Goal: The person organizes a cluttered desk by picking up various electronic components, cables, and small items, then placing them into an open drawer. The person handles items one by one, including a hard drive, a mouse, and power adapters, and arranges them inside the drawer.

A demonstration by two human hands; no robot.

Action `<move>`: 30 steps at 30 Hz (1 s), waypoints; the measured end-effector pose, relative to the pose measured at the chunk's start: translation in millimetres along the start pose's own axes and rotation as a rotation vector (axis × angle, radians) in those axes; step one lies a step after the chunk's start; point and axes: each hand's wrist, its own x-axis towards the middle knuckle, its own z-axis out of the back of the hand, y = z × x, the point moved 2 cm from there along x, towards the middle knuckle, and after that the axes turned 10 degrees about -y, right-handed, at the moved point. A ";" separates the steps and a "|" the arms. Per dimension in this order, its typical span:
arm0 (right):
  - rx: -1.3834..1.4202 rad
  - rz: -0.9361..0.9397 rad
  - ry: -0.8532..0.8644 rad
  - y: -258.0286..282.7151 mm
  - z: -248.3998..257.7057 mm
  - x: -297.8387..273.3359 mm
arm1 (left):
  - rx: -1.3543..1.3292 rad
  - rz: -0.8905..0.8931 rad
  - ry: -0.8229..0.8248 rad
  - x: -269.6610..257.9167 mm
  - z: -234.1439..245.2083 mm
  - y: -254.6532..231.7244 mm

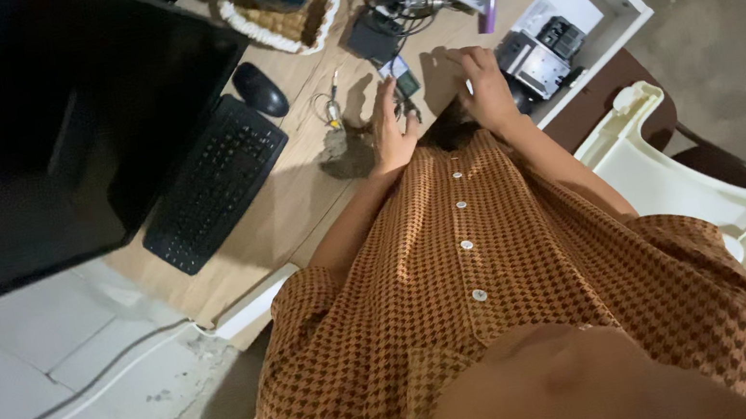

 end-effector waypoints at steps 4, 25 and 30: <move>0.029 0.064 0.071 11.7 -25.8 14.3 | 0.083 -0.005 -0.095 -5.1 22.0 9.2; -0.263 0.271 0.161 31.3 -98.7 75.1 | -0.035 0.212 -0.187 24.5 39.2 31.1; -0.344 0.279 0.098 35.4 -107.3 77.4 | -0.009 0.213 -0.150 36.8 39.2 34.1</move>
